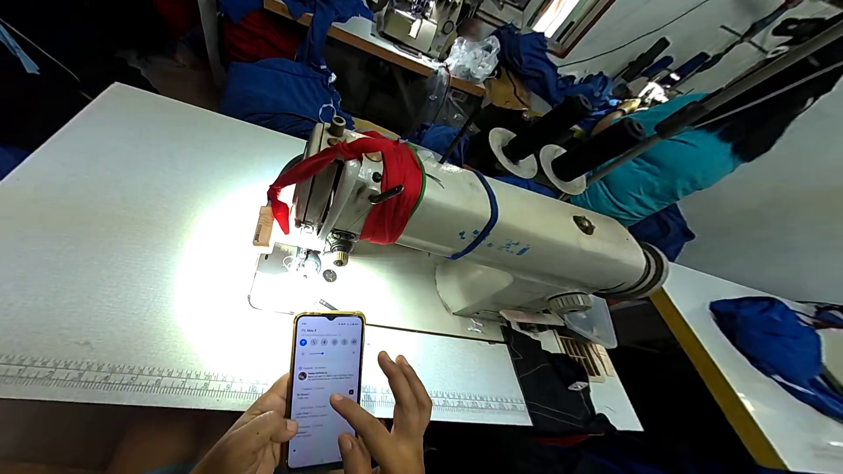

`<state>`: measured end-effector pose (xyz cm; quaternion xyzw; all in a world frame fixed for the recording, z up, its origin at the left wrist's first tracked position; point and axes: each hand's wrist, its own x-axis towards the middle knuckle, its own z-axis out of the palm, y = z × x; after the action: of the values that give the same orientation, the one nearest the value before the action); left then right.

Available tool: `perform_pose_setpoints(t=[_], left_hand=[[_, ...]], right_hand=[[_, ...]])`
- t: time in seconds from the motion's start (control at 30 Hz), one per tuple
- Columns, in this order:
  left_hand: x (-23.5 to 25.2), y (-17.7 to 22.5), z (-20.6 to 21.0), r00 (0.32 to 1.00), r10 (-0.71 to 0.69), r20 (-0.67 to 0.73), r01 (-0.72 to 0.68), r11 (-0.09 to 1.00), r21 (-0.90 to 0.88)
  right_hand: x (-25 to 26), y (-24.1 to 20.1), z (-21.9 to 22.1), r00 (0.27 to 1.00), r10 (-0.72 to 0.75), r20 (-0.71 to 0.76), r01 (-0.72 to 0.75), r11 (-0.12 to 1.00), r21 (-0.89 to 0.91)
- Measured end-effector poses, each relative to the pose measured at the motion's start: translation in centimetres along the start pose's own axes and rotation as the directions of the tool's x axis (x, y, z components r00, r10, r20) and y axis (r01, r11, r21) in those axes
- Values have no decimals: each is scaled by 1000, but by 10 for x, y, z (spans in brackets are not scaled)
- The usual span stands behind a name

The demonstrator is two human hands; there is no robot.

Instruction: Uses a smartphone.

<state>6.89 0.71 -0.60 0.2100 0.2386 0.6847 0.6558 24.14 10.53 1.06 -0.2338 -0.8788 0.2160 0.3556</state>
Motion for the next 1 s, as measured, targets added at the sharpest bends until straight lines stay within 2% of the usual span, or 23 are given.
perform_pose_setpoints(t=[0.43, 1.0], left_hand=[[0, 0, 1, 1000, -4, 23, 4, 1000, 8], [0, -1, 2, 999, 23, 38, -23, 1000, -18]], right_hand=[[0, -1, 2, 1000, -16, -13, 16, 1000, -8], [7, -12, 16, 997, -26, 74, 34, 994, -105]])
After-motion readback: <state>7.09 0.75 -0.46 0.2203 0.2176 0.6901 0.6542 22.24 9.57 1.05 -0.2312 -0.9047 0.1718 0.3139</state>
